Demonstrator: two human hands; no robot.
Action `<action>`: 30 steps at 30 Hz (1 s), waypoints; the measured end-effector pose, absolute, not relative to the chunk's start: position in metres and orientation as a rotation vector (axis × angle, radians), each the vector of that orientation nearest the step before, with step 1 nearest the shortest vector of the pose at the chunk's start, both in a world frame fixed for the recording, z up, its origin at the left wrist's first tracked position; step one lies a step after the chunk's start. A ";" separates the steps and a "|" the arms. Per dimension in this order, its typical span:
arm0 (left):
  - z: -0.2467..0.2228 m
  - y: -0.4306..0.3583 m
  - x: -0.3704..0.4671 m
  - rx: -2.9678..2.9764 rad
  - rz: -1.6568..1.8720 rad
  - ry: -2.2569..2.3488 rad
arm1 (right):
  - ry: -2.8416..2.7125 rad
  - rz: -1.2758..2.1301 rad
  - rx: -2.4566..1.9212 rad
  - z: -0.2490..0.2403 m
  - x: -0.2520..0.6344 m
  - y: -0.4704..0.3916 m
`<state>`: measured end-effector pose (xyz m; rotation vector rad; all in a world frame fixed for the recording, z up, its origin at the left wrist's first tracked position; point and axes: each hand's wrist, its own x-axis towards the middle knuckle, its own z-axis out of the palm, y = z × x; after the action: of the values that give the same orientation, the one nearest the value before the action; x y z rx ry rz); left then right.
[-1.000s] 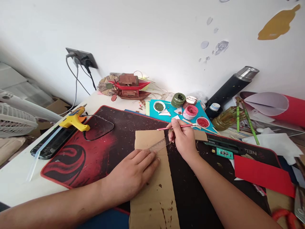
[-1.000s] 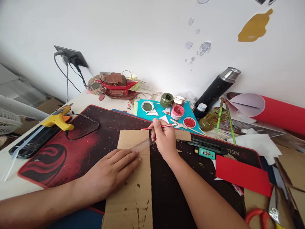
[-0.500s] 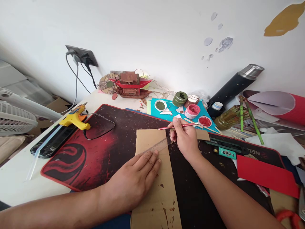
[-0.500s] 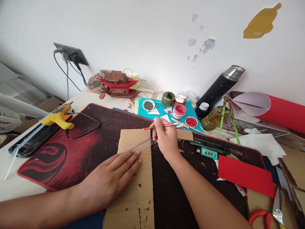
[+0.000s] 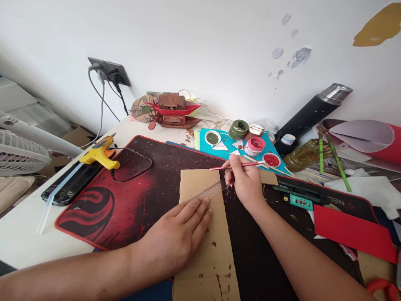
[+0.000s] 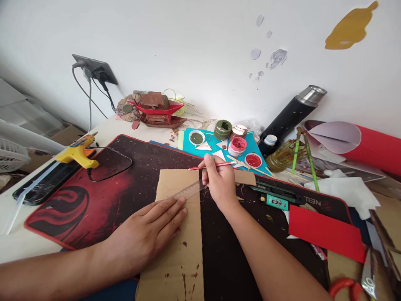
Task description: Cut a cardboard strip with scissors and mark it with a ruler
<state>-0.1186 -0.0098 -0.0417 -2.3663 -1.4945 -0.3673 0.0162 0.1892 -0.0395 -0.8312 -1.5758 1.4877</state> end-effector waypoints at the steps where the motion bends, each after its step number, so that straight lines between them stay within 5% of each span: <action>1: -0.043 -0.010 -0.119 -2.364 -0.373 -1.499 | -1.577 1.486 -0.831 -0.040 0.016 0.189; 30: -0.045 0.004 -0.138 -2.290 -0.272 -1.751 | -1.544 1.534 -0.888 -0.037 0.018 0.190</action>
<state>-0.1378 0.0038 -0.0453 -2.2901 -1.7512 -0.2719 0.0184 0.1898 -0.0370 -0.8882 -1.5436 1.5342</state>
